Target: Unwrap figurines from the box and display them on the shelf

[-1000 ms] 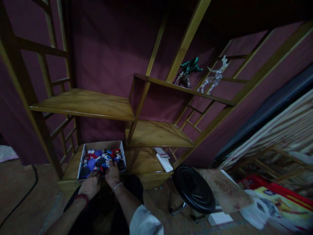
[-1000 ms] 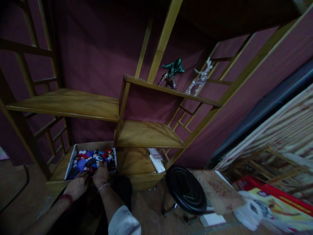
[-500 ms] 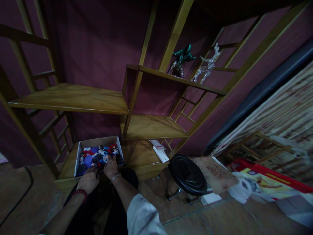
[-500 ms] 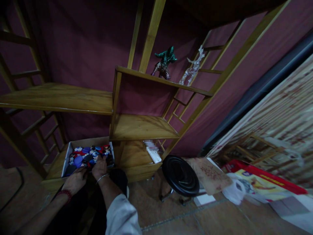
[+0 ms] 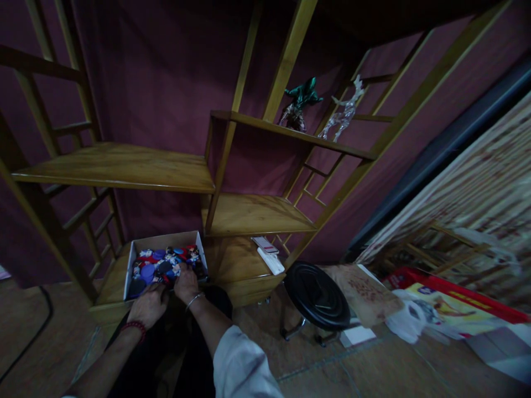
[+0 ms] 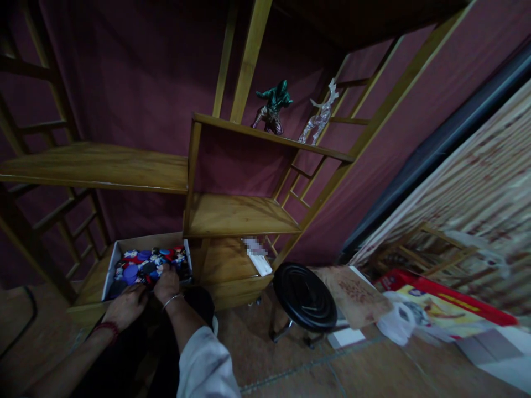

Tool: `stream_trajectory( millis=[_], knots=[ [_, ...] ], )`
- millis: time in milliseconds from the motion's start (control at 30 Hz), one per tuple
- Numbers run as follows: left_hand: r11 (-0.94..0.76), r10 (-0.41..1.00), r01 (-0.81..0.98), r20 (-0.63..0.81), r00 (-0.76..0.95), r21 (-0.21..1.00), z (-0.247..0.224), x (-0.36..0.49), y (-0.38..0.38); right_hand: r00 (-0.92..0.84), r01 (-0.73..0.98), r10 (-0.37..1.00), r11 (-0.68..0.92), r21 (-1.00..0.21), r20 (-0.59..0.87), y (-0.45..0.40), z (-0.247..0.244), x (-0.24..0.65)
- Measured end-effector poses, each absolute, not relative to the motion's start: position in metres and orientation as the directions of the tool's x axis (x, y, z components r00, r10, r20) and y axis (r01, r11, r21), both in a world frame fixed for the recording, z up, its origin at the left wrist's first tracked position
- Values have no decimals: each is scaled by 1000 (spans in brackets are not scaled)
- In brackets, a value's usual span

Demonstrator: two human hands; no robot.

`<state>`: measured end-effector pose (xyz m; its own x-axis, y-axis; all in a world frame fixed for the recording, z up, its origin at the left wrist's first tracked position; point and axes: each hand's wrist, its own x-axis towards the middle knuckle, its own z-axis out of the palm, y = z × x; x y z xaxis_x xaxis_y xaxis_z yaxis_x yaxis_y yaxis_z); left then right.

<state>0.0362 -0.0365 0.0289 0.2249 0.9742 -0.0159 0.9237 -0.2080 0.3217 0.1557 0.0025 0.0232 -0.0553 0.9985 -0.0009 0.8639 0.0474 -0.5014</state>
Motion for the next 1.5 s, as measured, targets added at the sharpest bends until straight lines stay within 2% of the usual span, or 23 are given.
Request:
stream_trajectory(
  millis=[500,733,967,1500],
  knots=[
    [-271,959,916,-3,285,297,27,41,-30,-56,899,998,54,-435,9,2,11,156],
    [-217,968,920,-51,247,326,29,31,-26,-48,915,999,39,-401,-12,4,7,155],
    [-247,962,912,-32,272,328,29,33,-23,-36,913,999,34,-406,2,4,7,153],
    [-168,979,916,-47,198,365,27,42,-20,-71,925,997,64,-374,-4,5,-1,156]
  ],
)
